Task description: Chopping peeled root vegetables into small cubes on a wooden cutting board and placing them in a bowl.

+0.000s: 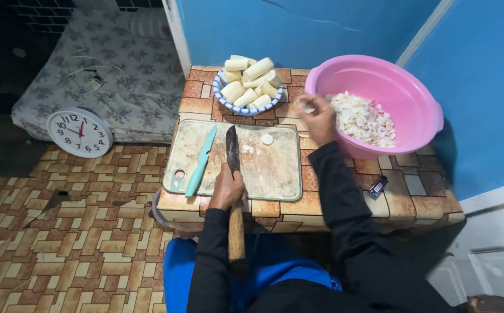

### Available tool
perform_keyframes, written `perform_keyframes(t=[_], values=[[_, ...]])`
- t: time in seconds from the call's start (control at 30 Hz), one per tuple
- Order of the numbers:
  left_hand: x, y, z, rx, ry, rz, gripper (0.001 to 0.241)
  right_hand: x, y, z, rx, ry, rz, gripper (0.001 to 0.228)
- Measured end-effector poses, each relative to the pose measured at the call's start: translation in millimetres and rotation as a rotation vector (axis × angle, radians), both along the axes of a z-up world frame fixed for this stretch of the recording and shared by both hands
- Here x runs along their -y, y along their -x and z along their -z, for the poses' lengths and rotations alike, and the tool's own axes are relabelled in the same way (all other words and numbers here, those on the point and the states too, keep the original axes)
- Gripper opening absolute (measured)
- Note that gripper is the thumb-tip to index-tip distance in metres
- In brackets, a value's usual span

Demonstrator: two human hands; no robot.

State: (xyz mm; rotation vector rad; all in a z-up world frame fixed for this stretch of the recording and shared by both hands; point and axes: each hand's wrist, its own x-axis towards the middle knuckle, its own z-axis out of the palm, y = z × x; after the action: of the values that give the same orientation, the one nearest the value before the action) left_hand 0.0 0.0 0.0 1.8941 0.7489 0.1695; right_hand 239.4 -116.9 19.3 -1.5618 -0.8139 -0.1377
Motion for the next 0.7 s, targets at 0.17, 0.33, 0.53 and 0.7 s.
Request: perform_keyframes(t=[0.17,0.33,0.53,0.7], values=[[0,2,0,0.001,0.0,-0.002,0.025,60,-86,16,0.4,0.387,0.378,0.01],[-1,2,-3,-0.004,-0.006,-0.009,0.025,87,-135,56,0.15,0.932,0.458,0.024],[1,6,-5,0.042,0.019,0.018,0.022,44,-48,5,0.731,0.444,0.556,0.023],[3,4,-2,0.014,0.0,0.014,0.025,-31,43,45,0.591,0.228,-0.286,0.023]])
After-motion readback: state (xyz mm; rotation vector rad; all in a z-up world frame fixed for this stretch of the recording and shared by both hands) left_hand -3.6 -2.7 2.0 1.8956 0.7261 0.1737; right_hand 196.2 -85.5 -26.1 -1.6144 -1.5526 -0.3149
